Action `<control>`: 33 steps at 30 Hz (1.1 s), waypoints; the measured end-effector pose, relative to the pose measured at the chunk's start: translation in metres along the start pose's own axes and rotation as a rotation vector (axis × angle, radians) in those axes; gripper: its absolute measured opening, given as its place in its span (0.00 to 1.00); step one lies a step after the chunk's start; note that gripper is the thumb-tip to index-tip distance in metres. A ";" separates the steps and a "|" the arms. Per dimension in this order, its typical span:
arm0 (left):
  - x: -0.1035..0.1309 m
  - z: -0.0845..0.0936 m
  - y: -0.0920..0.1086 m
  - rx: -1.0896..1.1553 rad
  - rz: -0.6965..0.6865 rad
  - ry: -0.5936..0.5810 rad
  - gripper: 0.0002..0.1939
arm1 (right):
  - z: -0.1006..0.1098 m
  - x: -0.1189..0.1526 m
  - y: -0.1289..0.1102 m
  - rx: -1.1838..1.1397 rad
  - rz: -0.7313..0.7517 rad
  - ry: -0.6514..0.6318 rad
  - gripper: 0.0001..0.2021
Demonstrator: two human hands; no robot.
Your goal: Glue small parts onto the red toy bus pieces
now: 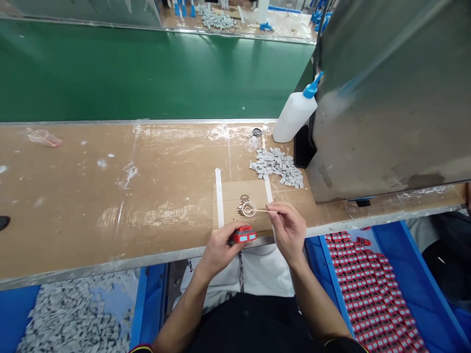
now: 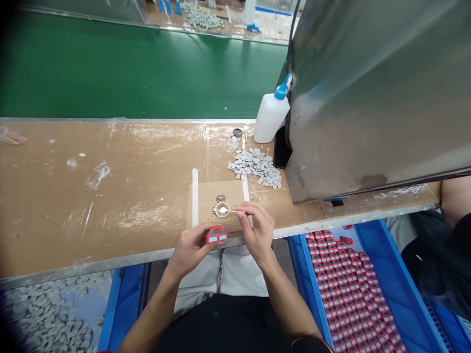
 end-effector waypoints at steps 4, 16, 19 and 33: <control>0.000 0.000 0.000 0.001 0.007 -0.006 0.09 | -0.023 -0.003 -0.002 0.078 0.066 -0.078 0.07; 0.001 0.001 0.004 -0.013 -0.023 -0.016 0.09 | -0.010 -0.065 0.059 0.743 0.288 -0.360 0.15; 0.001 0.001 0.005 -0.011 -0.035 -0.010 0.09 | -0.026 -0.067 0.059 0.918 0.399 -0.466 0.15; 0.003 0.001 0.003 0.014 -0.032 -0.021 0.09 | -0.031 -0.034 0.042 0.932 0.278 -0.697 0.14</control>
Point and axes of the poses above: each hand's wrist, its own x-axis away from the middle knuckle, its own z-axis out of the back of the hand, y = z × x, the point moved 10 cm from there along -x, towards the middle knuckle, and after that the axes turned 7 degrees about x, right-handed, at the moved point
